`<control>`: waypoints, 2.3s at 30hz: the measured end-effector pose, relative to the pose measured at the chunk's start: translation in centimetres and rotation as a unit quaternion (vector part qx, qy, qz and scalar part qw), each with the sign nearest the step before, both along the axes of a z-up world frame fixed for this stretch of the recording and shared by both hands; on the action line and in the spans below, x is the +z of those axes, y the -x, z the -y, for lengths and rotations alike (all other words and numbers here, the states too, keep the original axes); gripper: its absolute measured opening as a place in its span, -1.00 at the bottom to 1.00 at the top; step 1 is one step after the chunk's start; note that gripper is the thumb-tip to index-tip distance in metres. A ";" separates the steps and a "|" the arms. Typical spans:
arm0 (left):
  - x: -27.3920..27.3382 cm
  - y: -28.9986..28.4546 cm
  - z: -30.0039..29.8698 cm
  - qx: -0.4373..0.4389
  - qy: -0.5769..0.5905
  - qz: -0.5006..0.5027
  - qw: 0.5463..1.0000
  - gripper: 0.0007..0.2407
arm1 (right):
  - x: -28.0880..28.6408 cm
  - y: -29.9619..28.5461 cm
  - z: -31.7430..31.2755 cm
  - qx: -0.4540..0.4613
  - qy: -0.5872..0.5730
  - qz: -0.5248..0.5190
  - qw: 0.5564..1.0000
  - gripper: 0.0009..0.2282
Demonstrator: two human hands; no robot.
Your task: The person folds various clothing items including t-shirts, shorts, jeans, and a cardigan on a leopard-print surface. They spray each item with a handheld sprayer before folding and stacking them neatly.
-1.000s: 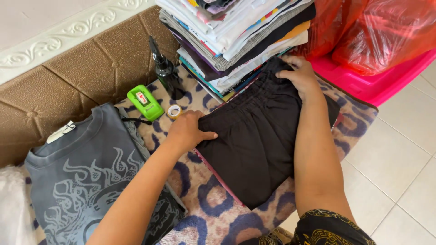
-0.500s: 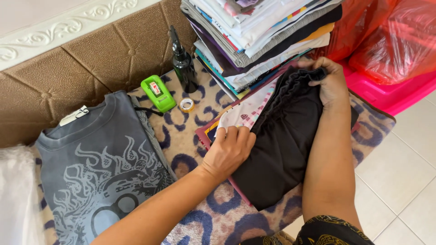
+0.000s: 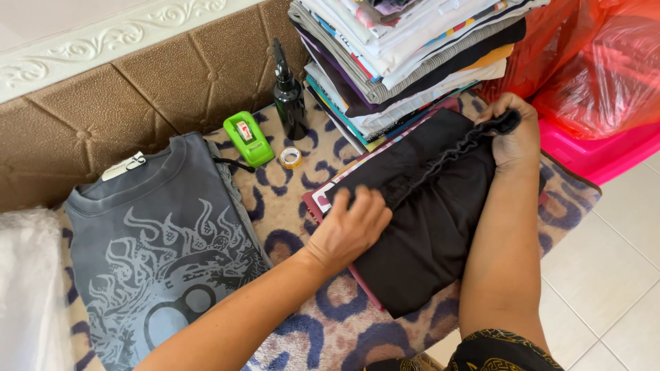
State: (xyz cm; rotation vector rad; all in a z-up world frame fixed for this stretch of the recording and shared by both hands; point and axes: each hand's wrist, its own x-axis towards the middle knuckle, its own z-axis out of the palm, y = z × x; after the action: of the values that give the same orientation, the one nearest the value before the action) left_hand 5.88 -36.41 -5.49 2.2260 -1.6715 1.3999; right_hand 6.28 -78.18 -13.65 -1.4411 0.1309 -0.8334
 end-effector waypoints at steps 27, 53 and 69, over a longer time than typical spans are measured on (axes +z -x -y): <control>-2.2 -4.9 0.7 0.126 -0.073 -0.548 0.824 -0.67 | 1.3 -1.8 -3.9 -0.080 0.186 -0.231 0.952 -0.39; 0.8 2.2 -1.6 -0.023 0.033 -0.110 0.993 -0.91 | 2.3 0.5 -2.3 0.035 0.035 -0.154 0.987 -0.36; 0.1 2.5 -2.1 -0.011 0.013 -0.105 0.994 -0.93 | 2.2 1.6 -1.5 0.024 0.124 -0.208 0.970 -0.54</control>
State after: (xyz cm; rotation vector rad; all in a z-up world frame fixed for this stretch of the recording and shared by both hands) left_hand 3.41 -34.28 -5.42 2.2421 -1.5946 1.1306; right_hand 4.69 -76.68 -11.41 -1.8364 0.3177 -0.5096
